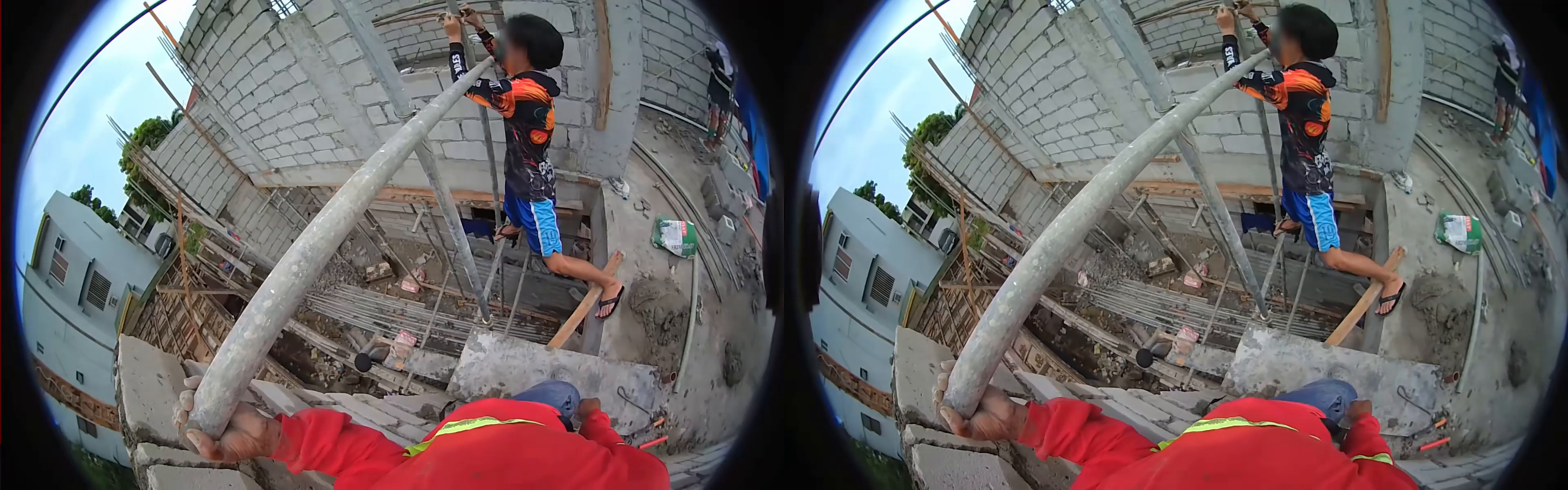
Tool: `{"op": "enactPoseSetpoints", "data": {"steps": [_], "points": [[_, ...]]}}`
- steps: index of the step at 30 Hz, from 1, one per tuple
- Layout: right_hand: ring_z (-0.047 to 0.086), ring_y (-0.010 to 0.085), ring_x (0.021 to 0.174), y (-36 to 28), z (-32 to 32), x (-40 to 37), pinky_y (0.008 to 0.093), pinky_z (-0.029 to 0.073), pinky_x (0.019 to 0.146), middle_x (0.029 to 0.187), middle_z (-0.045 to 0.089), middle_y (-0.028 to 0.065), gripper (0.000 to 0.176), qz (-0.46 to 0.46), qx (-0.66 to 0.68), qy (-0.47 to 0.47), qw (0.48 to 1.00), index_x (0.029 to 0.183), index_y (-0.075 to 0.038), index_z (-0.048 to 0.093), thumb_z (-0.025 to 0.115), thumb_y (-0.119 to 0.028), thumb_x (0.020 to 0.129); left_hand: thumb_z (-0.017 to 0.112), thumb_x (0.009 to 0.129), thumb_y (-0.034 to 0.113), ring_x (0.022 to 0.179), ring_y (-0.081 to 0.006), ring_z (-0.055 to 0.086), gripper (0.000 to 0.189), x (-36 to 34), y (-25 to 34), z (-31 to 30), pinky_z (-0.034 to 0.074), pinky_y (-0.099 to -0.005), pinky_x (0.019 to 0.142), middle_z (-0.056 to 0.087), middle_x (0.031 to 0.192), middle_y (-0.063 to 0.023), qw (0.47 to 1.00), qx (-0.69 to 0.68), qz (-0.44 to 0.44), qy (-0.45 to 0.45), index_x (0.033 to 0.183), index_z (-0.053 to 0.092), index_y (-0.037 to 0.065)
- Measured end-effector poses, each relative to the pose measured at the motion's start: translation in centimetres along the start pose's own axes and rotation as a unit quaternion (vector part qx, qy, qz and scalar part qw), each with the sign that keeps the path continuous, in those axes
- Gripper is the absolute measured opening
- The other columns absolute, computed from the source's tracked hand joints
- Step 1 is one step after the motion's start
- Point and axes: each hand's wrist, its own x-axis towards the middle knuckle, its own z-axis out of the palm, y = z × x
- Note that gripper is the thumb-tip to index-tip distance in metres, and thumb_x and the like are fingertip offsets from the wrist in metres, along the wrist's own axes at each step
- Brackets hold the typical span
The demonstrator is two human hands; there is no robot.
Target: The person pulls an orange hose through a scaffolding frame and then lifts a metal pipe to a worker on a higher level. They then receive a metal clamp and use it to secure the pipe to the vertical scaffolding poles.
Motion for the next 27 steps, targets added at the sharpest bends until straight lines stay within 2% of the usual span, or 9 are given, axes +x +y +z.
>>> {"op": "enactPoseSetpoints", "data": {"steps": [4, 7, 12, 13, 15, 17, 18, 20, 27], "points": [[0.062, 0.0214, 0.068, -0.2, -0.5, 0.9, 0.0354, 0.047, 0.059, 0.075, 0.063, 0.0078, 0.027, -0.015, 0.022, 0.054, 0.998, 0.069, -0.013, 0.064, 0.052, -0.037, 0.069, 0.064, 0.063, 0.015, 0.095, -0.031, 0.05, 0.031, 0.1, -0.1, 0.0, 0.03, -0.0467, 0.096, 0.056, 0.09, -0.0177, 1.0, -0.004, 0.007, -0.009, 0.087, 0.057, -0.003], [0.062, 0.0208, 0.07, -0.2, -0.7, 2.2, 0.0344, 0.046, 0.06, 0.076, 0.063, 0.0065, 0.022, -0.028, 0.027, 0.055, 0.998, 0.068, -0.015, 0.063, 0.059, -0.035, 0.06, 0.064, 0.063, 0.015, 0.095, -0.0311, 0.05, 0.031, -0.1, -0.1, 0.4, 0.03, -0.0468, 0.097, 0.056, 0.09, -0.0165, 0.999, 0.041, 0.015, 0.0, 0.087, 0.057, -0.003], [0.059, 0.0139, 0.055, 0.5, 1.4, 3.9, 0.0326, 0.043, 0.043, 0.064, 0.061, 0.0002, 0.016, -0.064, 0.048, 0.025, 0.996, 0.073, -0.014, 0.061, 0.048, -0.022, 0.07, 0.064, 0.063, 0.015, 0.093, -0.0286, 0.051, 0.03, -0.1, -0.1, 0.4, 0.031, -0.0466, 0.096, 0.056, 0.089, -0.0134, 0.999, 0.034, -0.001, -0.024, 0.087, 0.056, -0.002], [0.058, 0.0126, 0.052, 1.1, 3.3, 4.5, 0.0322, 0.042, 0.04, 0.062, 0.06, -0.001, 0.016, -0.078, 0.071, 0.017, 0.994, 0.074, -0.014, 0.061, 0.046, -0.019, 0.072, 0.064, 0.064, 0.014, 0.092, -0.0277, 0.051, 0.029, -0.1, -0.1, 0.5, 0.032, -0.0463, 0.095, 0.056, 0.088, -0.0128, 0.999, 0.037, 0.001, -0.034, 0.087, 0.056, -0.001], [0.058, 0.0133, 0.05, 4.3, 17.2, 11.8, 0.0328, 0.043, 0.041, 0.063, 0.06, -0.0014, 0.016, -0.092, 0.27, 0.09, 0.954, 0.071, -0.016, 0.061, 0.046, -0.021, 0.071, 0.065, 0.061, 0.012, 0.088, -0.0216, 0.051, 0.029, -0.3, -0.3, 1.1, 0.033, -0.0443, 0.095, 0.054, 0.085, -0.0071, 1.0, 0.015, -0.018, -0.01, 0.087, 0.055, 0.003], [0.061, 0.0229, 0.062, 1.3, 2.2, 3.8, 0.0361, 0.043, 0.056, 0.066, 0.062, 0.0081, 0.018, -0.059, 0.025, 0.049, 0.997, 0.065, -0.014, 0.062, 0.054, -0.03, 0.064, 0.065, 0.06, 0.011, 0.086, -0.0182, 0.052, 0.03, -0.2, -0.3, 1.4, 0.034, -0.0428, 0.093, 0.054, 0.083, -0.0034, 1.0, 0.007, -0.012, 0.0, 0.088, 0.054, 0.006], [0.061, 0.0232, 0.062, -0.1, -2.6, 1.2, 0.036, 0.043, 0.057, 0.069, 0.062, 0.0091, 0.019, -0.075, -0.008, 0.065, 0.995, 0.066, -0.013, 0.062, 0.053, -0.03, 0.066, 0.065, 0.061, 0.01, 0.086, -0.0178, 0.052, 0.03, -0.1, -0.3, 1.3, 0.035, -0.0423, 0.093, 0.054, 0.084, -0.0026, 1.0, 0.006, -0.007, -0.001, 0.088, 0.054, 0.007], [0.062, 0.0206, 0.075, 0.7, -2.6, 2.5, 0.037, 0.046, 0.061, 0.078, 0.063, 0.0081, 0.023, -0.103, 0.011, 0.085, 0.991, 0.073, -0.014, 0.065, 0.055, -0.032, 0.062, 0.064, 0.063, 0.01, 0.086, -0.0173, 0.053, 0.03, 0.2, -0.4, 1.2, 0.037, -0.0418, 0.091, 0.054, 0.085, 0.0, 1.0, -0.026, -0.004, -0.01, 0.091, 0.053, 0.011], [0.062, 0.0205, 0.076, -1.7, -11.6, 9.4, 0.037, 0.046, 0.061, 0.079, 0.063, 0.0075, 0.023, -0.12, 0.098, 0.076, 0.985, 0.074, -0.015, 0.065, 0.055, -0.032, 0.062, 0.063, 0.065, 0.009, 0.087, -0.0171, 0.052, 0.028, 0.4, -0.2, 1.5, 0.036, -0.0423, 0.091, 0.054, 0.088, -0.0002, 0.998, -0.055, -0.009, -0.015, 0.091, 0.052, 0.011]]}}
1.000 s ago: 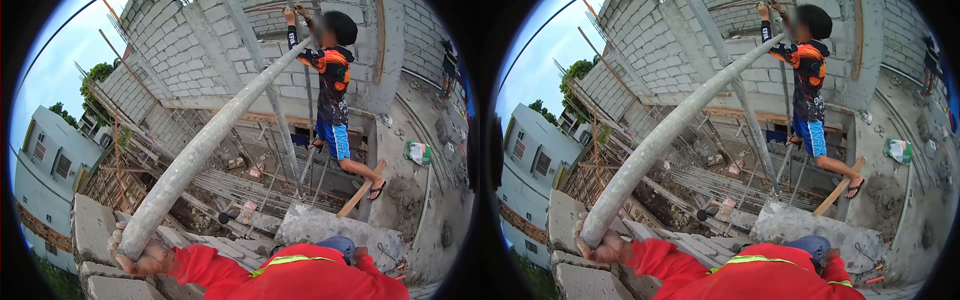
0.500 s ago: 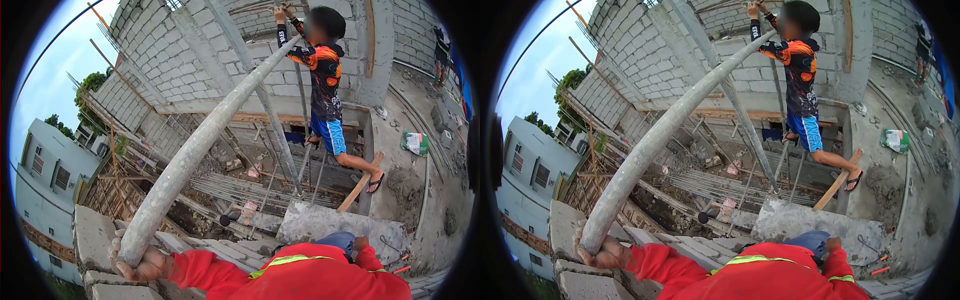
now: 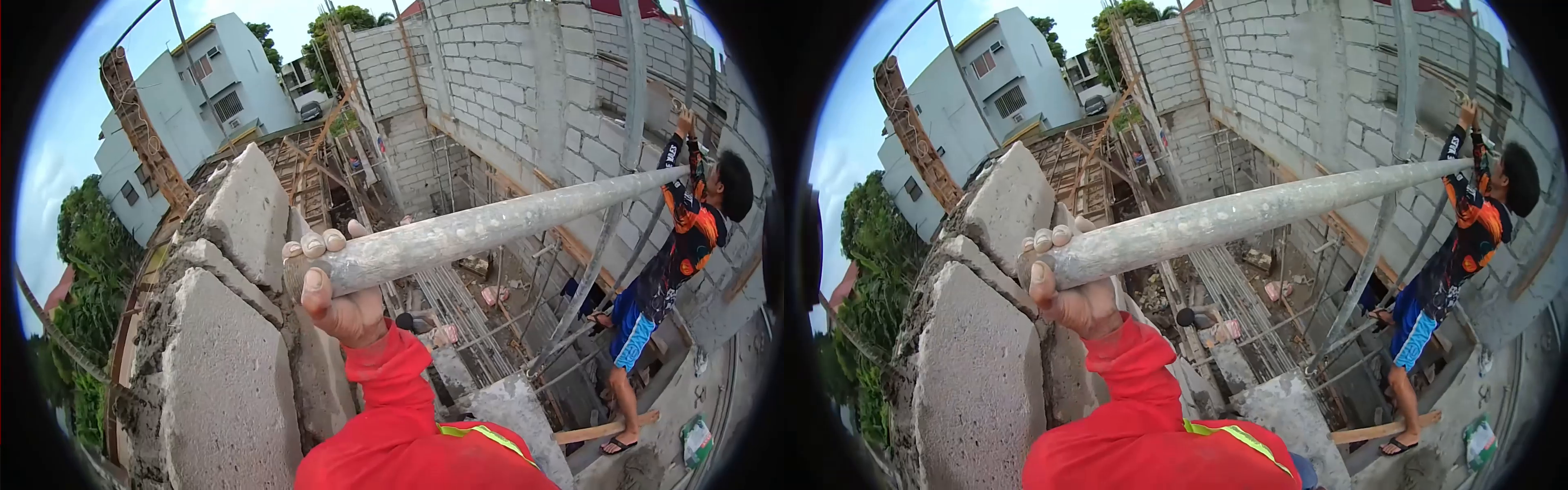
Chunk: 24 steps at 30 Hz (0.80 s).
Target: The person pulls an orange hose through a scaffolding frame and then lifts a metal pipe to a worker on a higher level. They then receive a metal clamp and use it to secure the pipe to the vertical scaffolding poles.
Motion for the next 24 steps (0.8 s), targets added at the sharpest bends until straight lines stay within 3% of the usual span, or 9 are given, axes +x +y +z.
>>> {"op": "enactPoseSetpoints", "data": {"steps": [7, 18, 21, 23, 24], "points": [[0.062, 0.0204, 0.077, -0.5, -2.1, 0.6, 0.0369, 0.046, 0.061, 0.08, 0.063, 0.0068, 0.023, -0.009, -0.038, -0.022, 0.999, 0.075, -0.015, 0.065, 0.055, -0.032, 0.062, 0.062, 0.066, 0.009, 0.088, -0.0173, 0.051, 0.029, 0.0, 0.1, -0.4, 0.035, -0.0424, 0.093, 0.053, 0.087, 0.0001, 1.0, 0.0, -0.003, 0.005, 0.093, 0.051, 0.012], [0.062, 0.0202, 0.078, -0.5, 3.5, -9.1, 0.0369, 0.047, 0.061, 0.081, 0.063, 0.0058, 0.023, 0.073, -0.142, -0.144, 0.977, 0.077, -0.016, 0.065, 0.056, -0.032, 0.063, 0.063, 0.063, 0.009, 0.088, -0.0174, 0.051, 0.026, -0.1, -0.2, -0.2, 0.036, -0.0435, 0.093, 0.052, 0.085, -0.0018, 1.0, 0.022, -0.013, 0.011, 0.087, 0.052, 0.006], [0.061, 0.0219, 0.078, 1.3, 7.0, -8.3, 0.0357, 0.047, 0.063, 0.082, 0.063, 0.006, 0.03, 0.077, -0.141, -0.154, 0.975, 0.077, -0.014, 0.065, 0.057, -0.04, 0.065, 0.061, 0.065, 0.009, 0.086, -0.0166, 0.05, 0.031, -0.3, -0.1, -0.5, 0.035, -0.0418, 0.093, 0.051, 0.086, 0.0002, 0.999, 0.042, -0.016, 0.016, 0.094, 0.05, 0.009], [0.061, 0.0232, 0.078, 2.3, 8.1, -8.9, 0.035, 0.047, 0.064, 0.082, 0.063, 0.0075, 0.039, -0.011, -0.171, -0.136, 0.976, 0.076, -0.014, 0.064, 0.056, -0.05, 0.064, 0.061, 0.065, 0.009, 0.087, -0.0169, 0.049, 0.031, -0.4, -0.2, -0.4, 0.034, -0.0423, 0.094, 0.051, 0.086, -0.0002, 0.999, 0.047, -0.009, 0.024, 0.094, 0.05, 0.008], [0.061, 0.0235, 0.079, 2.5, 8.9, -8.8, 0.0352, 0.047, 0.065, 0.082, 0.063, 0.0083, 0.041, 0.051, -0.135, -0.135, 0.98, 0.076, -0.014, 0.064, 0.056, -0.053, 0.065, 0.061, 0.064, 0.009, 0.087, -0.017, 0.049, 0.032, -0.6, -0.2, -0.4, 0.034, -0.0425, 0.094, 0.051, 0.086, -0.0005, 0.998, 0.051, -0.006, 0.029, 0.094, 0.05, 0.007]]}}
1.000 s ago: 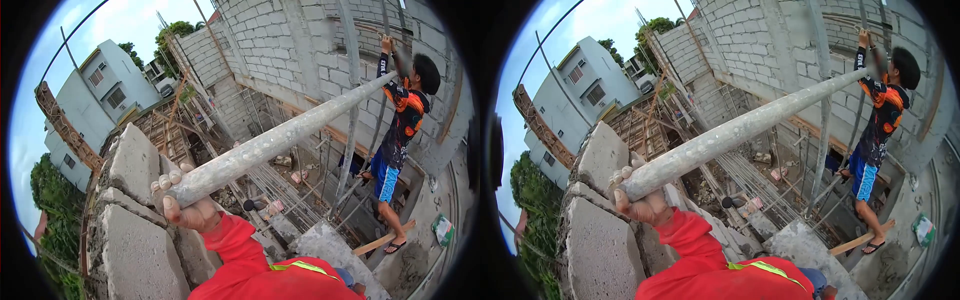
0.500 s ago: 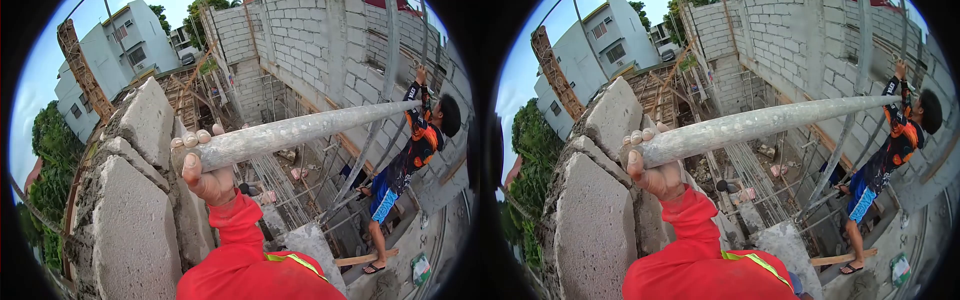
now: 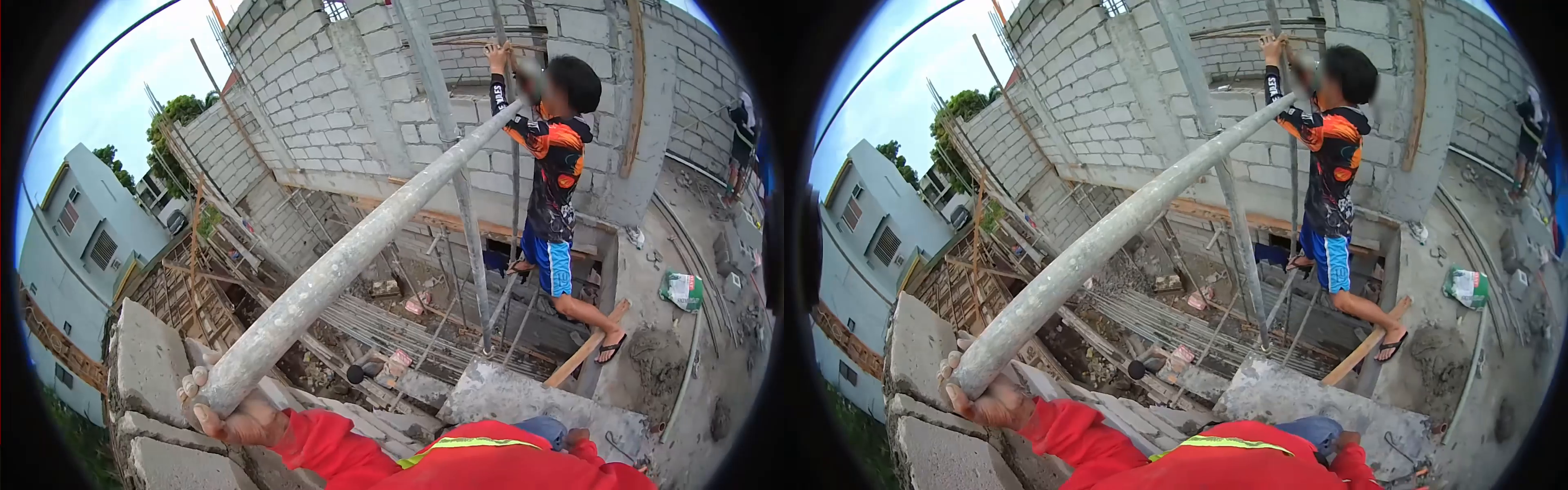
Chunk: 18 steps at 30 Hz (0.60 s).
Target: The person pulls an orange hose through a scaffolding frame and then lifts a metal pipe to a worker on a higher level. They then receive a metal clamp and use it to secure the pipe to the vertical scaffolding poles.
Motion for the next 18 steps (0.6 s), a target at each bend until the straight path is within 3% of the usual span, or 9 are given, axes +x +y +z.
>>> {"op": "enactPoseSetpoints", "data": {"steps": [1, 4, 7, 10, 14, 18], "points": [[0.061, 0.0238, 0.079, -0.4, 0.5, 0.6, 0.0354, 0.047, 0.066, 0.081, 0.063, 0.0091, 0.043, 0.054, 0.043, -0.008, 0.998, 0.075, -0.013, 0.064, 0.055, -0.055, 0.065, 0.061, 0.065, 0.011, 0.09, -0.0191, 0.049, 0.028, 0.0, 0.0, -0.1, 0.033, -0.0439, 0.095, 0.053, 0.087, -0.0034, 1.0, 0.014, -0.003, -0.006, 0.092, 0.053, 0.005], [0.061, 0.0238, 0.08, -0.8, -0.2, -0.4, 0.0362, 0.047, 0.067, 0.082, 0.063, 0.0101, 0.044, 0.062, 0.05, -0.008, 0.997, 0.077, -0.011, 0.064, 0.053, -0.053, 0.068, 0.06, 0.067, 0.018, 0.096, -0.0265, 0.049, 0.029, 0.3, 0.4, -1.7, 0.029, -0.0485, 0.097, 0.055, 0.092, -0.0107, 0.998, 0.013, -0.025, -0.059, 0.09, 0.057, -0.001], [0.061, 0.0232, 0.079, -1.2, -1.0, -0.9, 0.0358, 0.047, 0.068, 0.083, 0.063, 0.01, 0.045, 0.089, 0.081, -0.027, 0.992, 0.08, -0.011, 0.064, 0.052, -0.053, 0.07, 0.06, 0.067, 0.017, 0.097, -0.0288, 0.048, 0.028, 0.4, 0.4, -1.6, 0.027, -0.0493, 0.098, 0.055, 0.091, -0.0113, 0.999, 0.041, 0.016, -0.016, 0.088, 0.058, -0.001], [0.061, 0.0207, 0.077, -1.5, 0.3, -0.6, 0.0358, 0.047, 0.062, 0.081, 0.063, 0.0052, 0.032, 0.066, 0.038, 0.005, 0.997, 0.074, -0.017, 0.064, 0.05, -0.046, 0.073, 0.061, 0.066, 0.018, 0.101, -0.0307, 0.046, 0.033, 0.2, 0.2, -1.0, 0.025, -0.0503, 0.099, 0.054, 0.094, -0.0118, 0.997, 0.069, 0.039, 0.005, 0.091, 0.055, -0.002], [0.061, 0.0204, 0.074, -1.9, 0.8, -0.1, 0.0365, 0.047, 0.061, 0.079, 0.063, 0.0042, 0.031, 0.094, 0.052, -0.014, 0.994, 0.068, -0.019, 0.064, 0.051, -0.047, 0.072, 0.061, 0.064, 0.018, 0.105, -0.0343, 0.043, 0.037, 0.5, 0.1, -1.3, 0.024, -0.0506, 0.099, 0.053, 0.097, -0.0122, 0.997, 0.07, 0.041, 0.015, 0.095, 0.053, -0.002], [0.061, 0.0209, 0.075, -2.1, 0.7, -0.1, 0.036, 0.047, 0.063, 0.08, 0.063, 0.006, 0.035, 0.088, 0.066, -0.007, 0.994, 0.072, -0.015, 0.065, 0.051, -0.048, 0.071, 0.061, 0.064, 0.02, 0.106, -0.0365, 0.042, 0.039, 0.6, 0.3, -1.3, 0.025, -0.0509, 0.097, 0.053, 0.098, -0.013, 0.995, 0.091, 0.043, 0.01, 0.096, 0.053, -0.002]]}}
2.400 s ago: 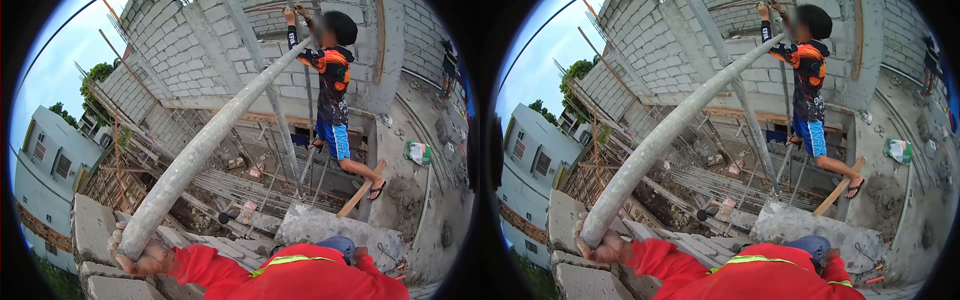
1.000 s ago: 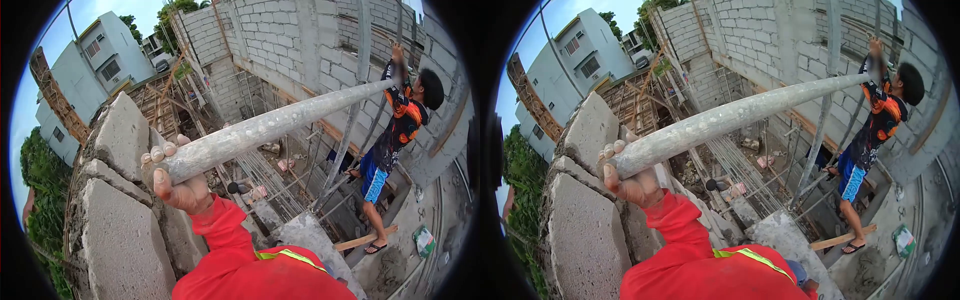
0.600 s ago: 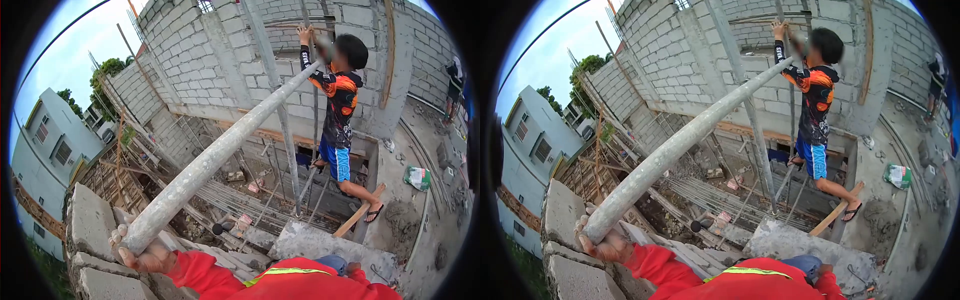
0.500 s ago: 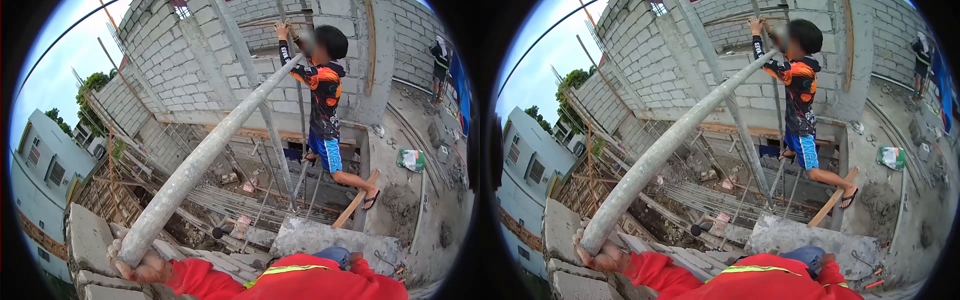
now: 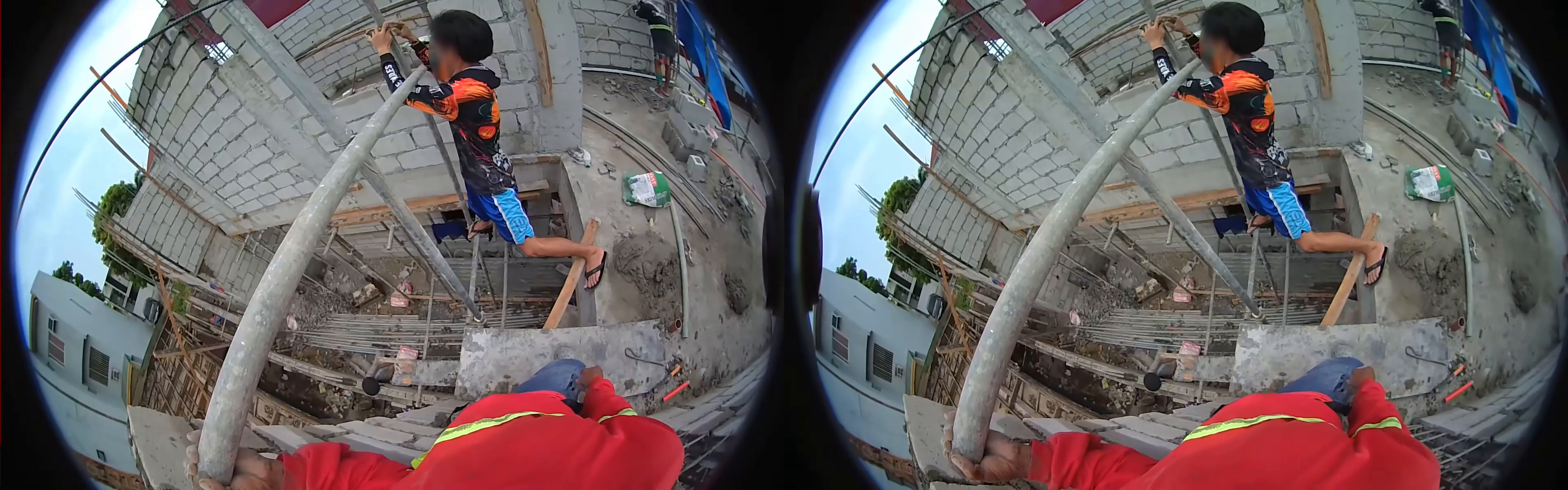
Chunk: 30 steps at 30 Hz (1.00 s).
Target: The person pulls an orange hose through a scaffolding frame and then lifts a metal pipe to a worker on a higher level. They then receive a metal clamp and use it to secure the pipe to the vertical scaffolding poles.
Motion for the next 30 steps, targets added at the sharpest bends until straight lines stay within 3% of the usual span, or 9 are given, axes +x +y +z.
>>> {"op": "enactPoseSetpoints", "data": {"steps": [2, 6, 9, 12, 15, 30], "points": [[0.062, 0.0225, 0.075, 0.1, 0.0, 0.0, 0.0357, 0.048, 0.064, 0.078, 0.063, 0.0084, 0.04, 0.001, 0.013, 0.03, 0.999, 0.075, -0.01, 0.065, 0.053, -0.048, 0.069, 0.061, 0.065, 0.022, 0.106, -0.0363, 0.042, 0.04, 0.6, 0.0, -0.9, 0.025, -0.051, 0.096, 0.053, 0.099, -0.0133, 1.0, -0.007, -0.003, -0.012, 0.096, 0.053, -0.002], [0.061, 0.0198, 0.08, -0.2, -0.5, -0.5, 0.0348, 0.047, 0.064, 0.084, 0.063, 0.0055, 0.036, 0.013, 0.012, 0.016, 1.0, 0.076, -0.014, 0.065, 0.05, -0.046, 0.072, 0.062, 0.061, 0.018, 0.106, -0.0368, 0.042, 0.04, -0.4, 0.1, 0.9, 0.026, -0.0509, 0.096, 0.053, 0.098, -0.016, 1.0, -0.007, 0.003, 0.003, 0.095, 0.053, -0.003], [0.061, 0.0198, 0.079, -0.4, -0.2, -0.6, 0.0349, 0.047, 0.064, 0.084, 0.064, 0.0054, 0.035, 0.011, 0.013, 0.013, 1.0, 0.076, -0.014, 0.065, 0.051, -0.046, 0.072, 0.065, 0.061, 0.017, 0.078, -0.0146, 0.054, 0.014, -2.0, -0.1, 5.8, 0.04, -0.031, 0.073, 0.061, 0.081, -0.0016, 0.997, -0.051, 0.053, 0.001, 0.074, 0.061, 0.013], [0.061, 0.0197, 0.079, -0.2, 0.0, -0.5, 0.0352, 0.047, 0.064, 0.083, 0.064, 0.0054, 0.034, 0.007, 0.01, 0.008, 1.0, 0.077, -0.014, 0.065, 0.051, -0.045, 0.071, 0.065, 0.061, 0.016, 0.081, -0.0152, 0.055, 0.013, -1.7, 0.0, 4.5, 0.041, -0.0316, 0.073, 0.061, 0.082, -0.0024, 0.994, -0.105, 0.02, -0.013, 0.074, 0.062, 0.012], [0.061, 0.0198, 0.079, -0.5, -0.3, -0.6, 0.0356, 0.047, 0.065, 0.084, 0.064, 0.0052, 0.033, 0.02, 0.02, 0.017, 0.999, 0.077, -0.014, 0.065, 0.052, -0.044, 0.071, 0.066, 0.062, 0.018, 0.079, -0.0144, 0.054, 0.012, -2.4, 0.2, 6.5, 0.041, -0.0317, 0.071, 0.061, 0.079, -0.0015, 0.998, -0.041, 0.054, -0.004, 0.072, 0.061, 0.014], [0.062, 0.0199, 0.077, -0.5, 0.5, -0.4, 0.0348, 0.047, 0.064, 0.081, 0.064, 0.0054, 0.033, 0.017, 0.022, 0.04, 0.999, 0.077, -0.015, 0.066, 0.051, -0.043, 0.07, 0.067, 0.062, 0.019, 0.078, -0.0135, 0.054, 0.012, -1.3, 0.0, 3.3, 0.041, -0.032, 0.07, 0.061, 0.079, -0.0001, 0.994, -0.098, 0.024, -0.04, 0.071, 0.061, 0.015]]}}
